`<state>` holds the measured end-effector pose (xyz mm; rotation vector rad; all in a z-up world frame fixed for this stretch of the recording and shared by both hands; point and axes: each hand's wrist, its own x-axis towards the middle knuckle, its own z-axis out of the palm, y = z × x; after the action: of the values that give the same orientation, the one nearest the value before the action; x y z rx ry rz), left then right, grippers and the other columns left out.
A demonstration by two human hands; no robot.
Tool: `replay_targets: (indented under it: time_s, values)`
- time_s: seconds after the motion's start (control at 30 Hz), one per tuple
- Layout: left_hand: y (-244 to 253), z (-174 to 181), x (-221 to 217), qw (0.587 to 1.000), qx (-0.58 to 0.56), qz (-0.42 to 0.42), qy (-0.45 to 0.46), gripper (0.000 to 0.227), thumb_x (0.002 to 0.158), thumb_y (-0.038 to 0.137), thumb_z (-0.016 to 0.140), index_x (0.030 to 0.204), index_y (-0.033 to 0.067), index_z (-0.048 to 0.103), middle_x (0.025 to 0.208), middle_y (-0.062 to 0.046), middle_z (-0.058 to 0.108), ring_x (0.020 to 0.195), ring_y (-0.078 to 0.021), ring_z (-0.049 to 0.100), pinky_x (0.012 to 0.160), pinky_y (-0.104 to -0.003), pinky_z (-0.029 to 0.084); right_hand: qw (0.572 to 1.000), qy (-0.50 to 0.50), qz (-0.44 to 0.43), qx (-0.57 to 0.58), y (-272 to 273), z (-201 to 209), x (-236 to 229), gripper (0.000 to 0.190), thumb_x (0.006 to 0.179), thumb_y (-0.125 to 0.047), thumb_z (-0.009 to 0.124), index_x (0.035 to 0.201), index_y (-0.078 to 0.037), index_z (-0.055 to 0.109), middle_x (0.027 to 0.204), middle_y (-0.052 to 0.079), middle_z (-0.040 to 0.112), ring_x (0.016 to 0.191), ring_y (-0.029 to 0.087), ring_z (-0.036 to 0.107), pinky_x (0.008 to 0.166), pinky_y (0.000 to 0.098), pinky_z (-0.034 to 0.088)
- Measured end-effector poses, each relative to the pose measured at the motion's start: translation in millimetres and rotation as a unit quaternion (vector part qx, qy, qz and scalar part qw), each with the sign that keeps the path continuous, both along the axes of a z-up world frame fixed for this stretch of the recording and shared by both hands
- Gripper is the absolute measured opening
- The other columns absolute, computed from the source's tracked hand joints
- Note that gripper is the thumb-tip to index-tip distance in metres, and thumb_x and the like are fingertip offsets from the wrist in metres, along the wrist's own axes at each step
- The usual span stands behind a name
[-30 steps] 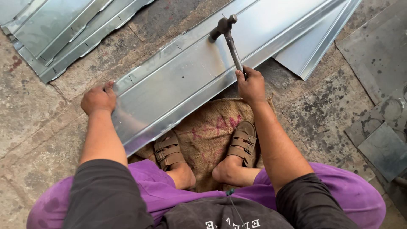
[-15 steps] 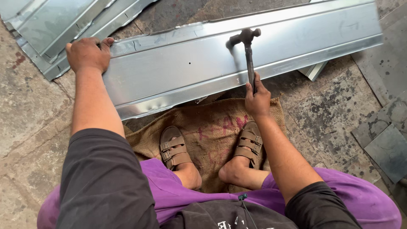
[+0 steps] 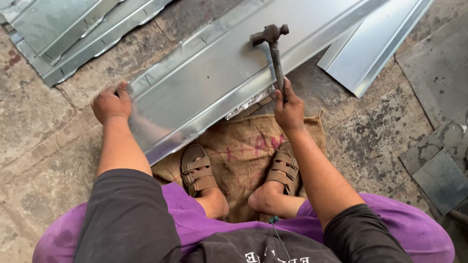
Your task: The person sits on a burlap sack and uses a hammer to repeatedly strike a long, silver metal sheet resting on a wooden block. They adjust the sheet's position and flip it over to work on different sections, continuing the hammering process throughout the clip.
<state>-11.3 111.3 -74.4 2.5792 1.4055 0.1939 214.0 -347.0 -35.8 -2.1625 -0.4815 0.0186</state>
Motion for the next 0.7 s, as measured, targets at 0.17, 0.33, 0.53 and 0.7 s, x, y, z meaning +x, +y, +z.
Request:
replay_targets:
  time_s: [0.17,0.33,0.53,0.7]
  values:
    - [24,31,7,0.998,0.040,-0.039,0.005,0.058,0.106,0.059,0.061,0.094,0.0045,0.079,0.093,-0.024,0.073,0.093,-0.0424,0.066,0.095,-0.050,0.043,1.000,-0.003,0.009,-0.010,-3,-21,-2,0.043,0.107,-0.016,0.060,0.149,-0.006,0.056,0.097,0.018,0.077,0.086,0.019,0.077,0.076,0.0328,0.059]
    - [32,66,23,0.982,0.151,-0.112,-0.010,0.051,0.106,0.055,0.063,0.091,0.0087,0.076,0.091,-0.015,0.074,0.097,-0.0352,0.064,0.095,-0.050,0.042,0.997,0.065,-0.013,-0.038,-6,-16,4,0.041,0.106,-0.018,0.060,0.144,-0.003,0.058,0.091,0.017,0.076,0.075,0.018,0.074,0.065,0.0327,0.057]
    - [14,51,20,0.949,0.195,-0.250,0.001,0.043,0.108,0.057,0.062,0.092,0.0174,0.065,0.092,-0.008,0.065,0.092,-0.0245,0.061,0.085,-0.044,0.045,0.996,0.069,-0.029,-0.044,-8,-18,-3,0.043,0.103,-0.018,0.060,0.143,-0.001,0.058,0.089,0.019,0.075,0.072,0.024,0.074,0.065,0.0366,0.057]
    - [-17,15,45,0.968,0.171,-0.185,0.018,0.029,0.105,0.044,0.063,0.111,0.0160,0.066,0.097,-0.011,0.070,0.091,-0.0303,0.065,0.078,-0.051,0.046,0.998,0.009,-0.025,-0.061,-9,-27,-4,0.041,0.104,-0.017,0.060,0.141,-0.002,0.060,0.092,0.023,0.073,0.079,0.034,0.075,0.069,0.0432,0.057]
